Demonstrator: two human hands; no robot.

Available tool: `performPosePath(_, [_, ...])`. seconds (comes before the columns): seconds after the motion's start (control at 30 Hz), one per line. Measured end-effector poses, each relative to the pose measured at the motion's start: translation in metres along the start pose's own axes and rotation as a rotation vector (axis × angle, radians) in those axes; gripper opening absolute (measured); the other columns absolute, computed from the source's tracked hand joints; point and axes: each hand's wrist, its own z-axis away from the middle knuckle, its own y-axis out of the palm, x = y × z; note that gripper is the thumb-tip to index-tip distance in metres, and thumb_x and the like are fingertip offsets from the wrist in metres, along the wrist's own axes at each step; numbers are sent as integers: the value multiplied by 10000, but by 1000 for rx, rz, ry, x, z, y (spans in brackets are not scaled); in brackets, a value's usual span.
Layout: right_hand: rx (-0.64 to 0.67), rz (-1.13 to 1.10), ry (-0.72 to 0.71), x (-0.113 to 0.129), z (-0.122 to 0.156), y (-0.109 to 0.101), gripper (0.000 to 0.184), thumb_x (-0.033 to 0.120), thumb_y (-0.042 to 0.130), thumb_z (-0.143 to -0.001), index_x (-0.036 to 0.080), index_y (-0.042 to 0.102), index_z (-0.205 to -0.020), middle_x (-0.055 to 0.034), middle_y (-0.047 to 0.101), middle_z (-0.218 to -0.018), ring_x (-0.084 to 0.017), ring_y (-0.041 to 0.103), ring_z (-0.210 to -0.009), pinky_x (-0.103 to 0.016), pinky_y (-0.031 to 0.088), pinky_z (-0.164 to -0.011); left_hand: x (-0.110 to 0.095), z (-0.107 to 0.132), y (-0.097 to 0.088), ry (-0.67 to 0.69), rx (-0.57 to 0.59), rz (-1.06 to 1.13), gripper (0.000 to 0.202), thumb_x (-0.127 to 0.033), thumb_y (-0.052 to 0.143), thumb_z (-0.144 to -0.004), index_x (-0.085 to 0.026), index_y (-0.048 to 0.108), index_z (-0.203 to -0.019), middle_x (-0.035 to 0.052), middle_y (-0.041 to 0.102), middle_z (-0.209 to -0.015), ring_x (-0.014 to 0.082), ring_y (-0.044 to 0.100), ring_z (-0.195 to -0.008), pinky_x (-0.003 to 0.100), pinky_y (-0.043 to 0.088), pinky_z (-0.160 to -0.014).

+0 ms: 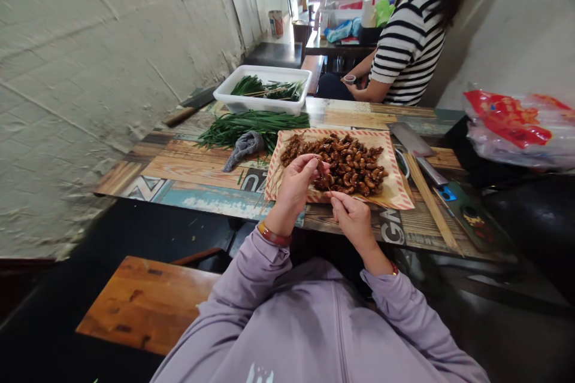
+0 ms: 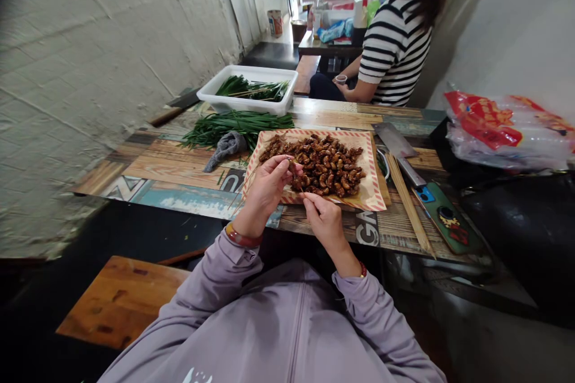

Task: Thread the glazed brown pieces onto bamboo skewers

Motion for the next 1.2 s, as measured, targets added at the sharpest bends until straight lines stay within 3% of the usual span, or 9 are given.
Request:
performPosePath(0.37, [-17, -35, -1, -1, 1, 1, 306, 340, 481, -923, 181, 723, -1024, 18, 636, -548, -134, 605, -502, -254, 518, -604, 2, 2, 0, -18, 13, 4, 281, -347, 740, -718, -155, 635, -893, 31, 705, -774, 145, 676, -761, 262, 466, -754])
performPosePath(0.5, [-16, -55, 11, 1, 0, 1, 305, 341, 482, -922, 173, 719, -1014, 30, 601, -518, -126, 581, -476, -243, 496, -572, -1, 0, -4, -30, 14, 6, 386, -387, 740, -729, -152, 633, -1016, 54, 713, -862, 138, 679, -773, 274, 484, -791])
performPosePath(0.6, [-56, -74, 53, 1, 2, -1, 312, 353, 475, -925, 175, 713, -1023, 41, 570, -498, -121, 562, -462, -232, 481, -544, -5, -2, -10, 29, -26, 4, 446, -435, 716, -752, -171, 611, -1096, 61, 712, -923, 128, 676, -756, 276, 501, -778])
performPosePath(0.83, [-203, -154, 152, -3, 9, -3, 348, 392, 482, -932, 154, 691, -1080, 44, 546, -521, -105, 534, -458, -216, 452, -495, -5, -9, -27, 184, -166, -125, 308, -383, 698, -762, -168, 638, -973, 46, 699, -864, 109, 649, -703, 266, 504, -736])
performPosePath(0.93, [-212, -159, 157, -3, 10, -3, 347, 391, 490, -932, 150, 691, -1079, 44, 543, -523, -102, 533, -459, -215, 446, -496, -3, -18, -32, 244, -154, -338, 236, -337, 629, -811, -164, 649, -969, 57, 693, -888, 131, 650, -736, 293, 511, -759])
performPosePath(1.1, [-212, -154, 160, -3, 9, -2, 344, 392, 492, -930, 152, 694, -1073, 41, 551, -528, -103, 541, -466, -214, 444, -497, -8, -33, -35, 545, -11, -1165, 183, -189, 519, -861, -152, 673, -952, 93, 685, -971, 202, 619, -950, 350, 473, -882])
performPosePath(1.2, [-205, -157, 159, -3, 9, -1, 344, 392, 492, -929, 154, 694, -1073, 40, 552, -528, -102, 538, -464, -214, 441, -492, -13, -33, -34, 634, 80, -1543, 238, -185, 462, -895, -165, 694, -947, 101, 682, -1017, 231, 590, -999, 394, 439, -932])
